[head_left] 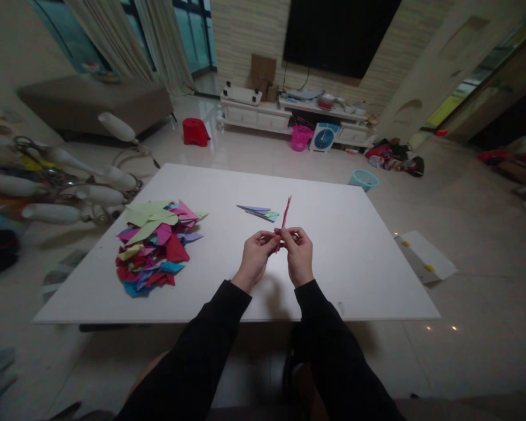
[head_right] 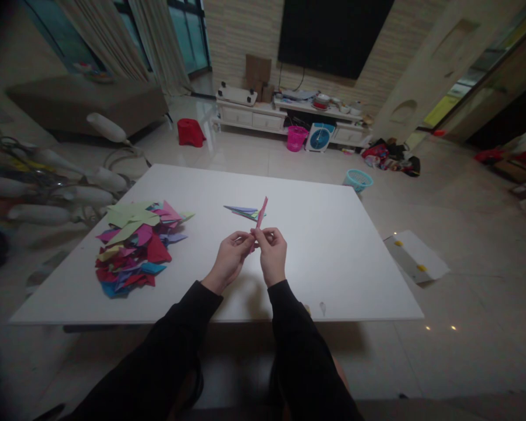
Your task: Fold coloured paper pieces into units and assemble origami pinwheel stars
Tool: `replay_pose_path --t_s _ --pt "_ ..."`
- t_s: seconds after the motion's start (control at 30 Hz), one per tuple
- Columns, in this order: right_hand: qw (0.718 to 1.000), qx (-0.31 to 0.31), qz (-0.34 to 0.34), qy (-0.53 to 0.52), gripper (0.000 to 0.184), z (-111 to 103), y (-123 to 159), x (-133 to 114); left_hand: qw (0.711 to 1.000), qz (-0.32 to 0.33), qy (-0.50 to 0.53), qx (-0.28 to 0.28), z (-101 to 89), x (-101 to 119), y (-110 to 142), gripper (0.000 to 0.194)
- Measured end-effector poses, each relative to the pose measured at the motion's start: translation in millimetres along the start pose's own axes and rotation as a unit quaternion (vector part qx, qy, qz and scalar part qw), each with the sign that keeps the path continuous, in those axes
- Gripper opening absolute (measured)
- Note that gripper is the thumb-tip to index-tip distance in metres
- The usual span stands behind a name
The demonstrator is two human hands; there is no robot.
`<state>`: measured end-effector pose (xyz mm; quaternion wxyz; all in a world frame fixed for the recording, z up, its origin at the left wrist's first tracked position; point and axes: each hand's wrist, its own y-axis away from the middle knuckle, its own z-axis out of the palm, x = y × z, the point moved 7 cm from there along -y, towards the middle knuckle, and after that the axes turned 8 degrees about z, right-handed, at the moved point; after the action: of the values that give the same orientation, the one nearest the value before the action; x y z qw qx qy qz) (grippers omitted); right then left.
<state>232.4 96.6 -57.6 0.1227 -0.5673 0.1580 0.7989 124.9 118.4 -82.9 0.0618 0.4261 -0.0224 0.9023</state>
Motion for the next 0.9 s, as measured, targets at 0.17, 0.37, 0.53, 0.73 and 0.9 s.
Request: replay_pose_path --t_s 0.17,0.37,0.53,0.73,0.9 --pt "1.000 -0.004 -0.012 0.005 0.033 0 2 -2 1.000 0.000 0.015 0.006 0.6 0 1 0.035" --pt "0.999 0.007 -0.031 0.009 0.031 -6 0 -1 0.999 -0.010 0.030 0.025 -0.2 -3 1 0.036" --pt "0.999 0.013 -0.041 0.027 0.030 -6 -1 -4 0.999 -0.019 0.020 0.023 1.0 -2 1 0.032" --pt "0.996 0.016 -0.049 0.074 0.031 -6 2 -6 0.999 0.015 -0.023 0.035 -5.4 -1 -4 0.032" --pt "0.992 0.033 -0.075 0.098 0.029 -9 4 -10 0.998 0.039 -0.042 0.034 -8.8 -1 -5 0.034"
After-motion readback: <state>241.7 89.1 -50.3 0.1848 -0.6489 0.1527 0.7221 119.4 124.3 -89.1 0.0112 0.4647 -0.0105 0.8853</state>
